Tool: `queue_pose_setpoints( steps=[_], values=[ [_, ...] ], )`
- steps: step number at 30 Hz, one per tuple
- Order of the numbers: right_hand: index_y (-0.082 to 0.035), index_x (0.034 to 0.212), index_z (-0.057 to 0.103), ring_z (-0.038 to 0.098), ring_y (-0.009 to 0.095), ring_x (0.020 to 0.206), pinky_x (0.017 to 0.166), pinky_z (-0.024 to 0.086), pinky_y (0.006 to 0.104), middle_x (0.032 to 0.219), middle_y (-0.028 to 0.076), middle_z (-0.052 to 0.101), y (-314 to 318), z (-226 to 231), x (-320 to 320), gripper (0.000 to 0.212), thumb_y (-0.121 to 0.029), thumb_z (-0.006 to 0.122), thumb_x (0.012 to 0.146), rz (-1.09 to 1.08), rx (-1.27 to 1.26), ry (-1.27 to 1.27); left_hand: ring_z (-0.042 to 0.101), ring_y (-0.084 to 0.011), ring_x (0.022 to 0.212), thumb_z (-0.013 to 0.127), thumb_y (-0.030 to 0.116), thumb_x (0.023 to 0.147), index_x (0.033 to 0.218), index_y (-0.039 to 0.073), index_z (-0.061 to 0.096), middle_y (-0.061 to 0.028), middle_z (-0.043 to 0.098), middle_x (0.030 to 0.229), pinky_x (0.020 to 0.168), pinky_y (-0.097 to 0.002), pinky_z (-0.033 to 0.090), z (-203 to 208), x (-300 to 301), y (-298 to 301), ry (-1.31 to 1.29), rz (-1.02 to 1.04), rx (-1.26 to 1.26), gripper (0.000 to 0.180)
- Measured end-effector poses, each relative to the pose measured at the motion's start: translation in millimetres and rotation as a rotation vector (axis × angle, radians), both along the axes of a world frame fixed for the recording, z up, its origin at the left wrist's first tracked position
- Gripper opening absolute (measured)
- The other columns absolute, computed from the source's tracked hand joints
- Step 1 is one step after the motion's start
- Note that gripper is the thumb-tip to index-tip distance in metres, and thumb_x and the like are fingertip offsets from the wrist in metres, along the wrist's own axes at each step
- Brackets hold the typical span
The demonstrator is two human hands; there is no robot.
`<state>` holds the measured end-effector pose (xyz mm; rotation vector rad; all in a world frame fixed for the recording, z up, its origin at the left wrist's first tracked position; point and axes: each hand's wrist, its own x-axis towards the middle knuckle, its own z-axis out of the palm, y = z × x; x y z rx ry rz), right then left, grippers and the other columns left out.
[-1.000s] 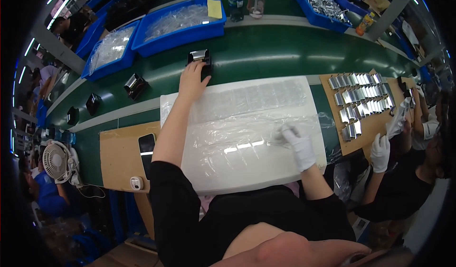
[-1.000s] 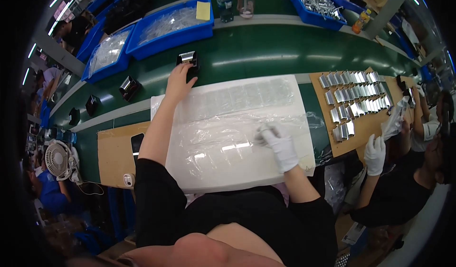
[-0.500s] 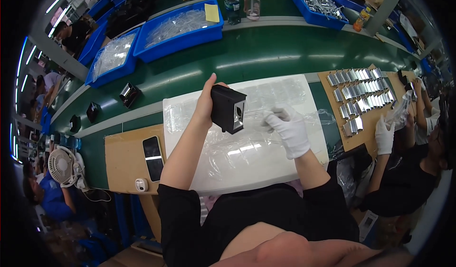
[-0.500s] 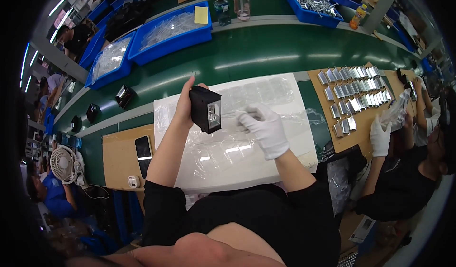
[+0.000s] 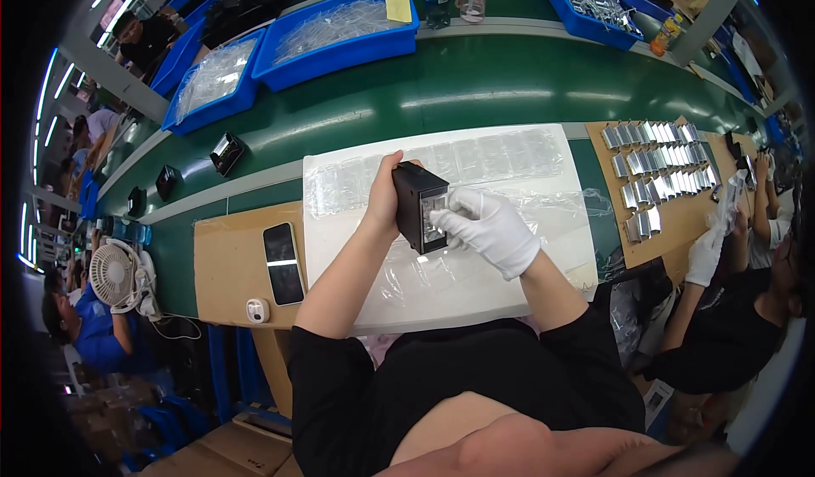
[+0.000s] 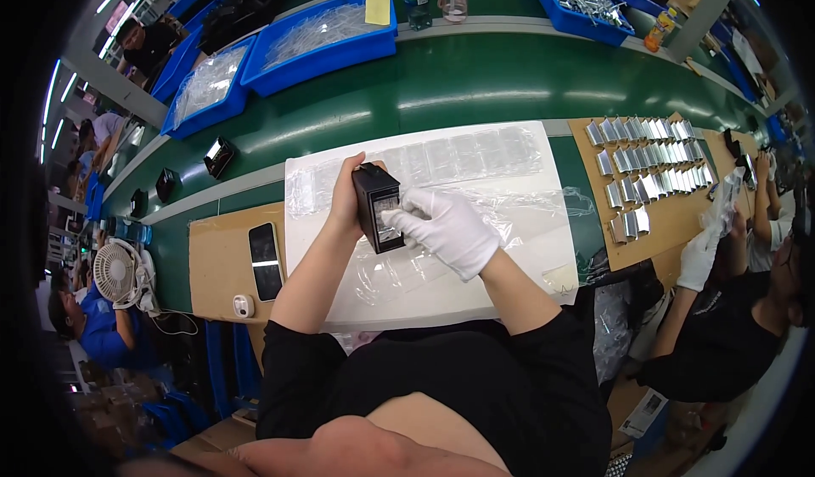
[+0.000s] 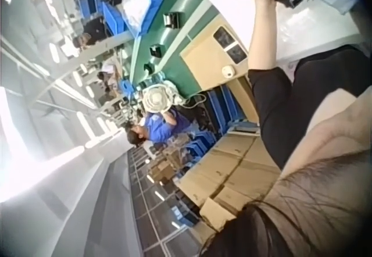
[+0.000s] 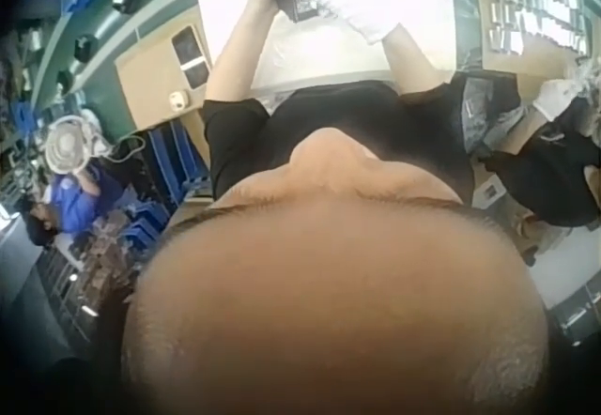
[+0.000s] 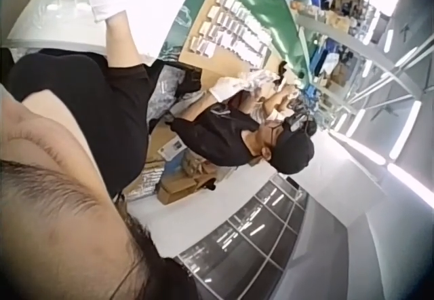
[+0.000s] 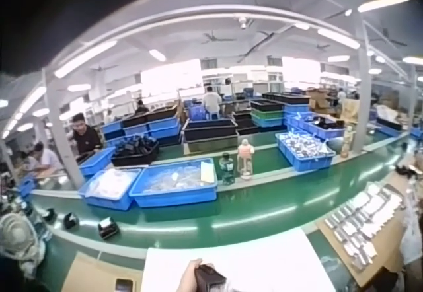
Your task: Packaging small electronic components into plastic sheets at an assembly line workstation.
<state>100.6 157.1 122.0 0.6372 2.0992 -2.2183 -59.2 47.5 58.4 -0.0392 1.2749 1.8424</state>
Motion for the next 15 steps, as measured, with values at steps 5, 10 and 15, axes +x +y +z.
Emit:
queue_pose_setpoints(
  steps=[5,10,15],
  values=[
    [0.003,0.107,0.069,0.068,0.023,0.087,0.080,0.053,0.0317,0.104,0.012,0.073,3.7,-50.6,7.0,0.030,-0.022,0.054,0.102,0.036,1.008,0.227,0.055,-0.0200,0.073,0.048,0.042,0.101,0.086,0.000,0.062,-0.0072,0.063,0.080,0.072,-0.0292,0.043,-9.9,-37.4,4.9,0.906,0.184,-0.234,0.046],
    [0.003,0.115,0.070,0.067,0.023,0.080,0.078,0.054,0.0325,0.095,0.012,0.073,-10.8,-37.2,10.2,0.032,-0.022,0.054,0.102,0.112,0.653,0.116,0.066,-0.0292,0.087,0.060,0.022,0.097,0.103,0.004,0.065,-0.0103,0.067,0.099,0.075,-0.0383,0.050,4.0,-82.9,-4.6,1.459,0.216,-0.633,0.019],
    [0.003,0.110,0.071,0.065,0.019,0.073,0.070,0.053,0.0300,0.087,0.009,0.072,-11.2,-35.5,8.2,0.028,-0.018,0.056,0.101,-0.095,0.545,0.140,0.054,-0.0196,0.090,0.059,-0.003,0.087,0.125,0.010,0.053,-0.0103,0.052,0.117,0.093,-0.0362,0.046,-1.1,-64.4,1.0,0.805,0.324,0.196,0.040]
  ],
)
